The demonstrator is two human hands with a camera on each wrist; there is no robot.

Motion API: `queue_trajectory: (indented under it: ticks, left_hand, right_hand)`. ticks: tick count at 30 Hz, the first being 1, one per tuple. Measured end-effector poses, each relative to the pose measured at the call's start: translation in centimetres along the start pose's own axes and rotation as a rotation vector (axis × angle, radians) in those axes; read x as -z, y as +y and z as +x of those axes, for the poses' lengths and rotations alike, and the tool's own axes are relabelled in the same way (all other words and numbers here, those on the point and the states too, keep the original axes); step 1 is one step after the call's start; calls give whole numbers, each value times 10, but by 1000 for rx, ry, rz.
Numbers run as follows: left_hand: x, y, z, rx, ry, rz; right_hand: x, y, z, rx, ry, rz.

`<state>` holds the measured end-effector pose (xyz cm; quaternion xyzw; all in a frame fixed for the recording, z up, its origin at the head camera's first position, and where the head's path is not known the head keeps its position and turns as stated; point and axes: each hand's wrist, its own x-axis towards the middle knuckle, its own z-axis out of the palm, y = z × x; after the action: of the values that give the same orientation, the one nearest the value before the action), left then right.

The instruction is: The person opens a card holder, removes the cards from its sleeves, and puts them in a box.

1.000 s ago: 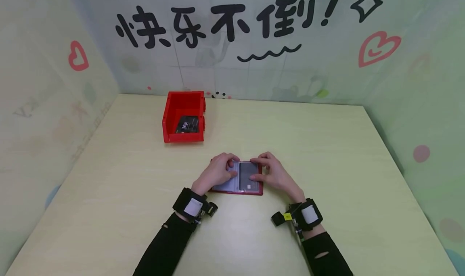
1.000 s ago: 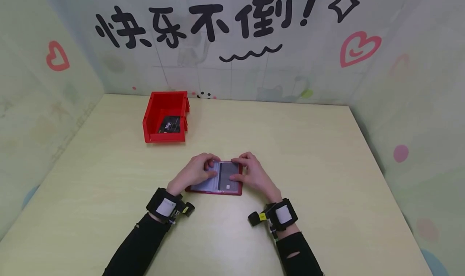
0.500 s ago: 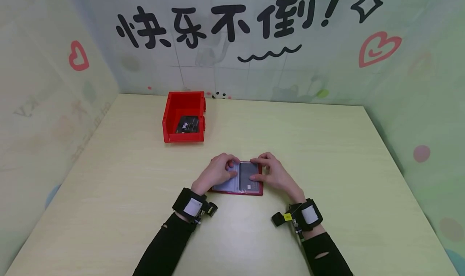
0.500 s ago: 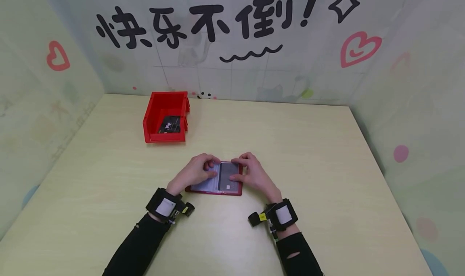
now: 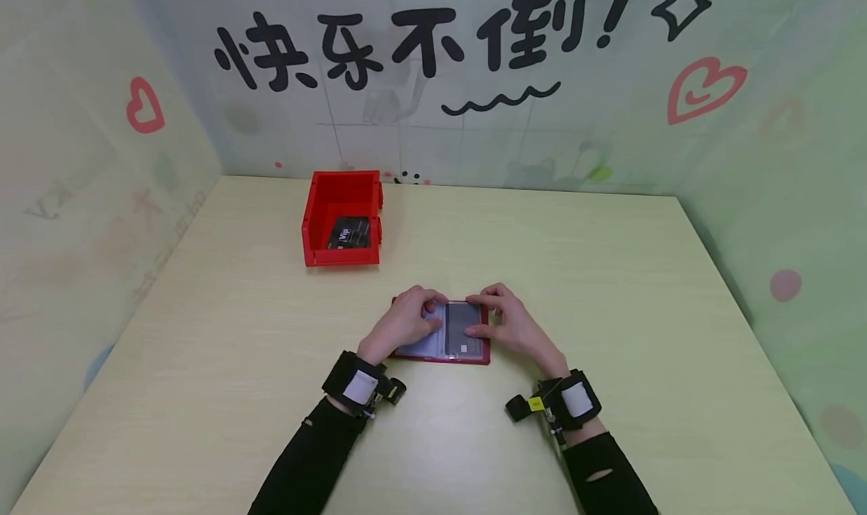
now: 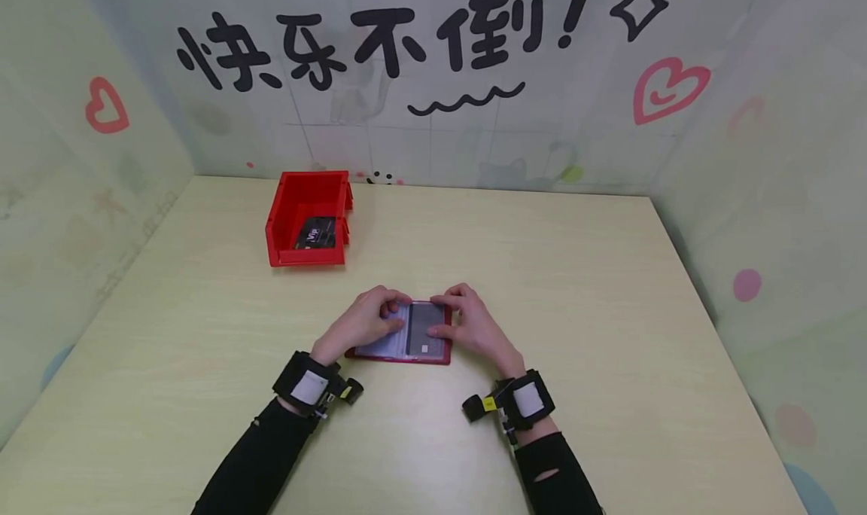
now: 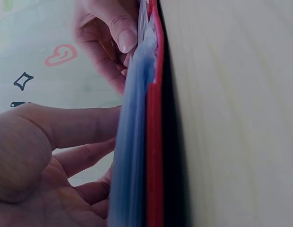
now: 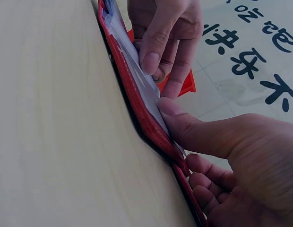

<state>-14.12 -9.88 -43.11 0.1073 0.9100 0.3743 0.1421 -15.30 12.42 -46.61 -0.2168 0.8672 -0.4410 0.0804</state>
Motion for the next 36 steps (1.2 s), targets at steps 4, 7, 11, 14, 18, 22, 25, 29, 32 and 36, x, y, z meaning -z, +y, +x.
queue_trajectory:
  ticks: [4,7,11,14,18,22,25,29,32,36]
  left_hand:
    - [-1,2,0,-3,7,10]
    - [-2,5,0,-3,18,30]
    - [-3,9,3,17,17,50]
    - [-2,13,8,40,9,56]
    - [0,16,13,63,8,68]
    - [1,16,16,82,8,79]
    - [1,16,17,89,10,94]
    - [1,14,19,90,14,96]
    - [1,11,22,102,14,65]
    - [2,5,25,121,7,16]
  right_hand:
    - [0,0,0,-11,0,-1]
    - [0,1,0,-14,-4,-10]
    - [0,1,1,-7,-4,-16]
    - [0,2,1,11,3,-21]
    - [0,4,1,35,9,-33]
    - [0,4,1,32,9,-26]
    - [0,3,2,27,5,-22]
    - [-1,3,2,24,8,-17]
    - [-1,4,2,28,15,-24]
    - [-2,4,2,25,21,-35]
